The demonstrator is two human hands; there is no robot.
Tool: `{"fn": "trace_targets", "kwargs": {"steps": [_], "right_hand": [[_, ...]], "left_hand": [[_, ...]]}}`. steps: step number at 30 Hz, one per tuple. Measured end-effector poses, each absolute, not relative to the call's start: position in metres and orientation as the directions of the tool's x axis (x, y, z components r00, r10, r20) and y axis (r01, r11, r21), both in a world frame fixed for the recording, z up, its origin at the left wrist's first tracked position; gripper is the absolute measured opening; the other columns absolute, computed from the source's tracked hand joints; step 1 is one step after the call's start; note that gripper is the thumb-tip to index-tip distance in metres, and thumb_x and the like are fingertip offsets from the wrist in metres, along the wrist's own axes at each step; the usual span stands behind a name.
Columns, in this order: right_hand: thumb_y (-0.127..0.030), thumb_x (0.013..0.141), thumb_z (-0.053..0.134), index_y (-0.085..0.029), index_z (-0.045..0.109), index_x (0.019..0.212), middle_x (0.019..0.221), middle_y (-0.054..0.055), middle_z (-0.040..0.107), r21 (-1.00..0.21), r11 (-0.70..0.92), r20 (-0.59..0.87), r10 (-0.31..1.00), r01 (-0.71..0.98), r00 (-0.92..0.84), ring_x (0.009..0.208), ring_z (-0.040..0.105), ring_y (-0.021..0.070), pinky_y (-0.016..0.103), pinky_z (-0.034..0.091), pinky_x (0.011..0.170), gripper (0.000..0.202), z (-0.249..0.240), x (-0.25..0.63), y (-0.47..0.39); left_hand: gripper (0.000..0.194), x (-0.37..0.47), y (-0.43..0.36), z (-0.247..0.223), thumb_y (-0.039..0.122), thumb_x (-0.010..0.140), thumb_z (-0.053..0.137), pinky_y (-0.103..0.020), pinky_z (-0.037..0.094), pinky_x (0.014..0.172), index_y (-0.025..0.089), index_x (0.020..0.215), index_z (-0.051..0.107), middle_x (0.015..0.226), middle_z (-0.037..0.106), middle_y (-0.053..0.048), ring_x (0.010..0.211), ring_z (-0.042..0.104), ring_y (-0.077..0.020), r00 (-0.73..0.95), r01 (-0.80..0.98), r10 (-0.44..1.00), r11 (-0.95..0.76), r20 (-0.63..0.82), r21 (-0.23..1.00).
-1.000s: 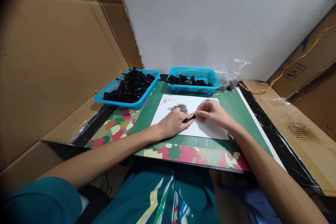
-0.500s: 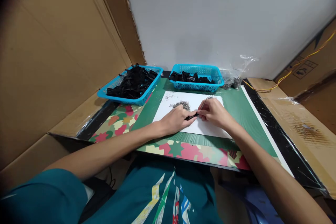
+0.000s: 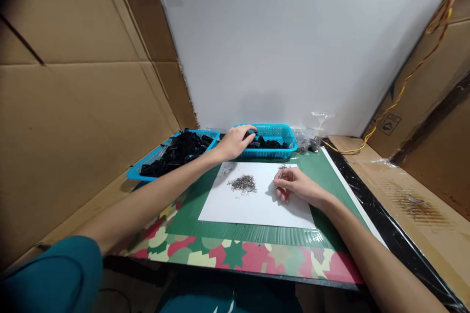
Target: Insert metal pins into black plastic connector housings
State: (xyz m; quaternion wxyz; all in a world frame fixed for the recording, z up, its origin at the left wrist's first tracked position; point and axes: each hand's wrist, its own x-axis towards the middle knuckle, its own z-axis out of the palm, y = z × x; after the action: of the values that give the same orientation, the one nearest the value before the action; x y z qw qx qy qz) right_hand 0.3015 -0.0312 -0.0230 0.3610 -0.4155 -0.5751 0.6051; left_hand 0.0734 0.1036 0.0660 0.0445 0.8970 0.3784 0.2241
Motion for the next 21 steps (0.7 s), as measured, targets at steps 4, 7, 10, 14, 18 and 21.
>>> {"fn": "trace_targets", "kwargs": {"steps": [4, 7, 10, 14, 18, 21], "right_hand": [[-0.058, 0.079, 0.086, -0.017, 0.062, 0.087, 0.071, 0.002, 0.071, -0.998, -0.067, -0.070, 0.898, 0.021, -0.434, 0.062, 0.067, 0.0159, 0.032, 0.055, 0.063, 0.048, -0.023, 0.298, -0.030], [-0.059, 0.078, 0.087, -0.018, 0.062, 0.088, 0.073, 0.002, 0.071, -0.998, -0.067, -0.060, 0.891, 0.000, -0.449, 0.065, 0.070, 0.0171, 0.033, 0.057, 0.065, 0.049, -0.024, 0.297, -0.028], [-0.060, 0.079, 0.086, -0.018, 0.062, 0.088, 0.075, 0.003, 0.071, -0.998, -0.065, -0.061, 0.891, 0.007, -0.449, 0.067, 0.071, 0.0174, 0.033, 0.057, 0.066, 0.049, -0.024, 0.298, -0.028], [-0.064, 0.084, 0.079, -0.018, 0.061, 0.085, 0.071, 0.002, 0.070, -0.998, -0.052, -0.058, 0.919, 0.026, -0.389, 0.060, 0.066, 0.0160, 0.032, 0.056, 0.060, 0.049, -0.026, 0.297, -0.028], [-0.069, 0.082, 0.077, -0.020, 0.057, 0.080, 0.070, 0.002, 0.068, -0.997, -0.076, -0.067, 0.942, -0.014, -0.328, 0.058, 0.065, 0.0165, 0.030, 0.053, 0.054, 0.053, -0.029, 0.295, -0.028], [-0.068, 0.080, 0.079, -0.021, 0.056, 0.081, 0.069, 0.002, 0.068, -0.995, -0.094, -0.080, 0.951, -0.031, -0.300, 0.056, 0.063, 0.0167, 0.031, 0.052, 0.053, 0.052, -0.031, 0.294, -0.029]], "left_hand": [[0.036, 0.088, 0.161, 0.083, 0.030, 0.106, 0.042, -0.042, 0.047, 0.103, 0.015, 0.111, 0.074, 0.112, 0.077, -0.015, 0.111, 0.070, -0.0291, 0.651, 0.705, 0.728, -0.685, 0.214, 0.186], [0.041, 0.092, 0.179, 0.079, 0.043, 0.105, 0.047, -0.039, 0.048, 0.097, 0.017, 0.088, 0.074, 0.087, 0.077, -0.010, 0.092, 0.071, -0.0268, 0.732, 0.655, 0.675, -0.735, 0.095, 0.176], [0.050, 0.089, 0.182, 0.075, 0.054, 0.105, 0.044, -0.041, 0.043, 0.103, 0.018, 0.088, 0.075, 0.089, 0.077, -0.010, 0.095, 0.070, -0.0273, 0.772, 0.618, 0.635, -0.762, 0.036, 0.192], [0.056, 0.070, 0.181, 0.084, 0.055, 0.108, 0.033, -0.038, 0.040, 0.108, 0.018, 0.109, 0.076, 0.120, 0.077, -0.012, 0.112, 0.066, -0.0262, 0.780, 0.597, 0.624, -0.765, 0.047, 0.243], [0.061, 0.027, 0.183, 0.104, 0.051, 0.108, 0.026, -0.031, 0.047, 0.096, 0.014, 0.115, 0.074, 0.122, 0.076, -0.013, 0.106, 0.067, -0.0226, 0.743, 0.623, 0.665, -0.729, 0.079, 0.284], [0.058, -0.020, 0.184, 0.117, 0.054, 0.104, 0.035, -0.029, 0.048, 0.088, 0.013, 0.112, 0.075, 0.113, 0.077, -0.011, 0.099, 0.067, -0.0219, 0.689, 0.680, 0.720, -0.682, 0.082, 0.268]]}}
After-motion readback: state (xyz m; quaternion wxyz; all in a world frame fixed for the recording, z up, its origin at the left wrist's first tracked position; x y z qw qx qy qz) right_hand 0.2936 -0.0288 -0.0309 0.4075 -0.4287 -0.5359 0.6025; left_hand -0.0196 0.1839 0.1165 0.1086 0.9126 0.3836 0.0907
